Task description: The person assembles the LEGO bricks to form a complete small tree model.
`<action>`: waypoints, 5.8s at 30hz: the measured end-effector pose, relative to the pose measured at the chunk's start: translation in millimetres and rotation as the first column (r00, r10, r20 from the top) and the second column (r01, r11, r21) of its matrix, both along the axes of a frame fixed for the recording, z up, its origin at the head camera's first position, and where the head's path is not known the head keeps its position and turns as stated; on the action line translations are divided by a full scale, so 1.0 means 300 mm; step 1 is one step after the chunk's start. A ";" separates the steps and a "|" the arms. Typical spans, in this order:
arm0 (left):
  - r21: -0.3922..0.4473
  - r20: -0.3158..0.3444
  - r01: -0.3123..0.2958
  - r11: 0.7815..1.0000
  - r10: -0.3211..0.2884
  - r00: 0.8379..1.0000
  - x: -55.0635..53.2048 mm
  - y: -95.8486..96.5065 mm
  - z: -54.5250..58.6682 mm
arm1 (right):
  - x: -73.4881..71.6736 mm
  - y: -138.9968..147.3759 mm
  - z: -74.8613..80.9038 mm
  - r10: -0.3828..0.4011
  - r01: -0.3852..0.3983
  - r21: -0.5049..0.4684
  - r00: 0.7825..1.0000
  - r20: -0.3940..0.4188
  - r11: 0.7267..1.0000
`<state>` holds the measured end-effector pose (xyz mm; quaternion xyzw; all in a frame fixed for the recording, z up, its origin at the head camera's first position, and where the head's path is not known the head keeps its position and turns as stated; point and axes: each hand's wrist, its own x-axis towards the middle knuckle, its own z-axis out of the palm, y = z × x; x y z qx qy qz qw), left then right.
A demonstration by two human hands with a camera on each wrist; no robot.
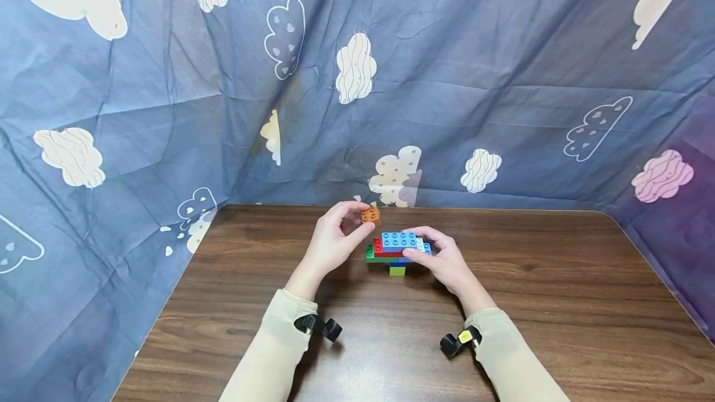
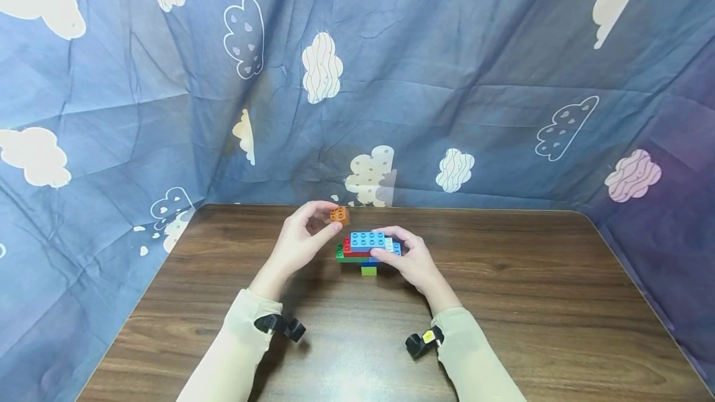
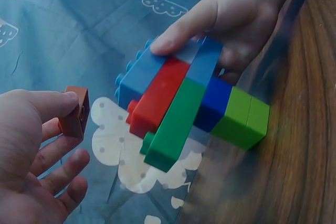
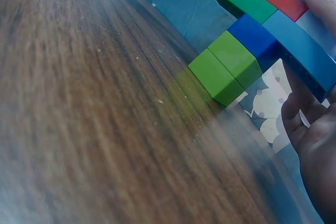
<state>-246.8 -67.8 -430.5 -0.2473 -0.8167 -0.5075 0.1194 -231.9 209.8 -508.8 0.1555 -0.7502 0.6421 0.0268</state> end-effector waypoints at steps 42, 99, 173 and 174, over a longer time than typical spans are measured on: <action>-0.172 -0.100 0.130 0.977 -0.148 0.984 0.049 0.116 -0.035 | 0.000 -0.012 0.005 0.011 -0.013 -0.032 0.999 -0.052 0.999; -0.193 -0.179 0.110 0.975 -0.145 0.973 0.032 0.113 -0.067 | -0.006 -0.012 0.001 0.009 -0.010 -0.023 0.999 -0.046 1.000; -0.185 0.196 0.271 0.945 -0.235 0.952 -0.055 -0.021 -0.124 | -0.022 0.133 0.012 0.103 -0.096 0.106 0.993 -0.058 0.990; -0.188 0.202 0.274 0.943 -0.236 0.951 -0.056 -0.021 -0.125 | -0.023 0.133 0.010 0.106 -0.100 0.105 0.993 -0.060 0.990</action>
